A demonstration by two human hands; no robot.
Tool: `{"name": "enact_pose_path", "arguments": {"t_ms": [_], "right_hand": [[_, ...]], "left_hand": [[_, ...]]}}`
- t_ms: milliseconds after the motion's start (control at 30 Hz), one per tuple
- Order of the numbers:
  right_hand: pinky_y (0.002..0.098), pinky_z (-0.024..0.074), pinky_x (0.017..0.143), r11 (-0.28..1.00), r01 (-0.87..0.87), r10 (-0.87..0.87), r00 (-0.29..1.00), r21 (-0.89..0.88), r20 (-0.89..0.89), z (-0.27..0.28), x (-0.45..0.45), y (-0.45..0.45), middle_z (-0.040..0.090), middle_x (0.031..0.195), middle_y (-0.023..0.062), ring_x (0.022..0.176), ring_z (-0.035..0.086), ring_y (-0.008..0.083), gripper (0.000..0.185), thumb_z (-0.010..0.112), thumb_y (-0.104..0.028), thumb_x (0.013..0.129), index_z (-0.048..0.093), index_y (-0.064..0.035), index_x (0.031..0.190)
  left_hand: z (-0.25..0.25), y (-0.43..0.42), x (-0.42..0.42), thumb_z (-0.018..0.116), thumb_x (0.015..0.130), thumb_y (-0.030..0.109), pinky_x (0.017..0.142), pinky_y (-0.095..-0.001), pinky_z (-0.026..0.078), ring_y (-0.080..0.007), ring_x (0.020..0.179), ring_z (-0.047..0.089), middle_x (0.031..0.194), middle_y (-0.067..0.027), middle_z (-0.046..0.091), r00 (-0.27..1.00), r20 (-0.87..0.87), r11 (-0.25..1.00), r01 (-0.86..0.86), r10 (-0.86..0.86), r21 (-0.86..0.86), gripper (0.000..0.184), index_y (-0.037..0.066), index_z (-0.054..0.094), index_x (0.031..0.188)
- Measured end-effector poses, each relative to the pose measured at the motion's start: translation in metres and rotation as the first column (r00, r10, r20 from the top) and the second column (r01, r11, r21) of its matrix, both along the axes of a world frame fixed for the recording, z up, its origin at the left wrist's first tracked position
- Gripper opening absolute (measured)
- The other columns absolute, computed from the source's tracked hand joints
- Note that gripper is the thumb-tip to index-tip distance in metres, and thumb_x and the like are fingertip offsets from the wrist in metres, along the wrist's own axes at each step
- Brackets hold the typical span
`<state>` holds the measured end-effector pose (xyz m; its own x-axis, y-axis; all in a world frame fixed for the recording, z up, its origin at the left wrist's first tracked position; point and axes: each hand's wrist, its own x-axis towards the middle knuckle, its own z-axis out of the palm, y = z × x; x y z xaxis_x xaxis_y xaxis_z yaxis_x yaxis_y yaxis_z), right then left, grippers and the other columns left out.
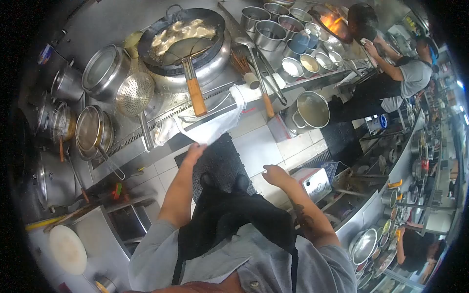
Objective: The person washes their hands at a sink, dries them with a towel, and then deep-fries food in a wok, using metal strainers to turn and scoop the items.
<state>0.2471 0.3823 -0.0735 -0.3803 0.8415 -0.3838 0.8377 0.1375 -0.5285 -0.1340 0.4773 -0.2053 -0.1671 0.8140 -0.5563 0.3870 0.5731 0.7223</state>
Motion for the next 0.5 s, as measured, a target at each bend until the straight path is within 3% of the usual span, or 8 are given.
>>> {"name": "enact_pose_path", "arguments": {"t_ms": [100, 167, 233, 267, 333, 400, 467, 500], "right_hand": [[0.0419, 0.0478, 0.083, 0.991, -0.131, 0.127, 0.989, 0.039, 0.075, -0.004, -0.03, 0.011, 0.063, 0.096, 0.0207, 0.093, 0.059, 0.0369, 0.04, 0.062, -0.024, 0.082, 0.057, -0.0002, 0.114], [0.0423, 0.0466, 0.085, 0.982, -0.191, 0.191, 0.982, -0.011, 0.013, -0.01, -0.063, 0.018, 0.058, 0.101, 0.022, 0.097, 0.057, 0.0368, 0.043, 0.063, -0.027, 0.082, 0.055, -0.0011, 0.116], [0.0425, 0.0459, 0.085, 0.963, -0.259, 0.266, 0.959, 0.078, -0.099, -0.006, -0.1, 0.019, 0.056, 0.103, 0.0214, 0.098, 0.055, 0.0378, 0.048, 0.065, -0.03, 0.08, 0.053, -0.0015, 0.117], [0.0432, 0.0466, 0.08, 0.955, -0.272, 0.286, 0.951, 0.119, -0.117, -0.004, -0.119, 0.022, 0.058, 0.099, 0.0208, 0.094, 0.056, 0.0385, 0.042, 0.065, -0.03, 0.081, 0.056, -0.0014, 0.11], [0.0436, 0.0474, 0.072, 0.948, -0.277, 0.301, 0.939, 0.157, -0.164, -0.004, -0.151, 0.028, 0.061, 0.089, 0.0189, 0.084, 0.059, 0.0374, 0.033, 0.064, -0.029, 0.082, 0.06, -0.0011, 0.098], [0.0432, 0.0474, 0.065, 0.949, -0.274, 0.305, 0.924, 0.155, -0.23, -0.009, -0.178, 0.039, 0.062, 0.076, 0.0165, 0.074, 0.062, 0.0338, 0.028, 0.062, -0.028, 0.083, 0.062, -0.0009, 0.087], [0.0388, 0.0472, 0.06, 0.873, -0.482, 0.446, 0.851, -0.077, -0.276, 0.046, -0.2, 0.056, 0.061, 0.067, 0.012, 0.066, 0.062, 0.0261, 0.029, 0.061, -0.029, 0.085, 0.063, -0.0006, 0.08], [0.0366, 0.047, 0.057, 0.802, -0.568, 0.5, 0.809, -0.187, -0.31, 0.076, -0.212, 0.065, 0.061, 0.063, 0.0097, 0.062, 0.062, 0.0222, 0.03, 0.06, -0.029, 0.086, 0.063, -0.0005, 0.077]], "left_hand": [[0.007, -0.037, 0.016, 0.064, 0.075, 0.035, 0.082, -0.0406, 0.049, -0.0359, 0.09, 0.064, 0.097, -0.0232, 0.065, 0.92, -0.254, 0.94, 0.33, -0.3, 0.085, 0.046, -0.002, 0.064, 0.103], [0.019, -0.059, 0.025, 0.062, 0.078, 0.032, 0.076, -0.0404, 0.051, -0.0338, 0.082, 0.066, 0.088, -0.0177, 0.068, 0.91, -0.249, 0.905, 0.38, -0.33, 0.19, 0.04, -0.001, 0.065, 0.101], [0.078, -0.075, 0.037, 0.059, 0.083, 0.025, 0.074, -0.0369, 0.052, -0.0284, 0.081, 0.066, 0.091, -0.0126, 0.069, 0.958, 0.251, 0.991, 0.134, -0.137, 0.032, 0.033, 0.001, 0.064, 0.105], [0.112, -0.077, 0.031, 0.058, 0.085, 0.023, 0.074, -0.0358, 0.052, -0.0267, 0.083, 0.066, 0.094, -0.0113, 0.068, 0.841, 0.536, 0.996, 0.089, -0.079, 0.008, 0.031, 0.003, 0.063, 0.108], [0.163, -0.081, 0.021, 0.054, 0.089, 0.021, 0.074, -0.0337, 0.053, -0.0233, 0.086, 0.065, 0.1, -0.0088, 0.067, 0.365, 0.929, 0.996, 0.039, 0.061, -0.081, 0.03, 0.005, 0.061, 0.113], [0.091, -0.081, -0.007, 0.052, 0.091, 0.023, 0.078, -0.0356, 0.053, -0.0232, 0.092, 0.064, 0.106, -0.0096, 0.065, 0.281, 0.948, 0.987, -0.092, 0.15, -0.129, 0.032, 0.006, 0.058, 0.117], [0.035, -0.059, -0.006, 0.048, 0.093, 0.029, 0.084, -0.0407, 0.052, -0.0248, 0.098, 0.062, 0.104, -0.0097, 0.065, 0.261, 0.9, 0.933, -0.185, 0.35, -0.309, 0.031, 0.009, 0.055, 0.116], [0.075, -0.065, 0.006, 0.044, 0.095, 0.034, 0.087, -0.0423, 0.051, -0.0253, 0.1, 0.061, 0.104, -0.008, 0.063, 0.343, 0.906, 0.969, -0.078, 0.248, -0.235, 0.033, 0.011, 0.052, 0.118]]}}
